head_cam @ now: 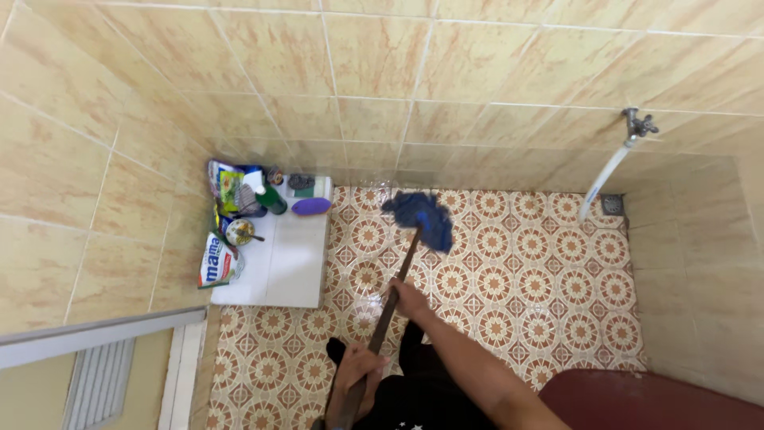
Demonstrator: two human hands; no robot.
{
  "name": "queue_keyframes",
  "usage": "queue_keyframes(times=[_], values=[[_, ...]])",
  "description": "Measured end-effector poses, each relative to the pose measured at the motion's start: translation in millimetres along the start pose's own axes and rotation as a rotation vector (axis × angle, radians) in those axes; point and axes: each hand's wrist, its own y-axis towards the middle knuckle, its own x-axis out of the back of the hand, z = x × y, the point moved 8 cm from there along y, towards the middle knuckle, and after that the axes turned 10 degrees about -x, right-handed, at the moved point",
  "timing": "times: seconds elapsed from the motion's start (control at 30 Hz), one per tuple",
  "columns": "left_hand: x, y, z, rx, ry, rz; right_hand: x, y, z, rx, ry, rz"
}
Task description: The person mops the tiled floor of a bathroom using a blue mop. They move the mop back and forth across the patterned floor, cleaning around a maroon washing machine and a white shelf containing cleaning supplies.
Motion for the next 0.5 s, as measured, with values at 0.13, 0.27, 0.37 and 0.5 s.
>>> queue_keyframes(times=[0.13, 0.27, 0.37, 0.5], values=[[-9, 10, 10, 0.153, 0.031, 0.047, 25, 19, -29, -0.106, -0.124, 0.037], [-3, 39, -15, 0.165, 0.027, 0.128, 22, 14, -19, -0.005, -0.094, 0.115], [20, 54, -27, 0.192, 0.001, 0.229, 10, 3, -2, -0.007, 0.125, -0.076], [78, 61, -41, 0.156, 0.067, 0.241, -33, 5, 38, -0.017, 0.312, 0.004]])
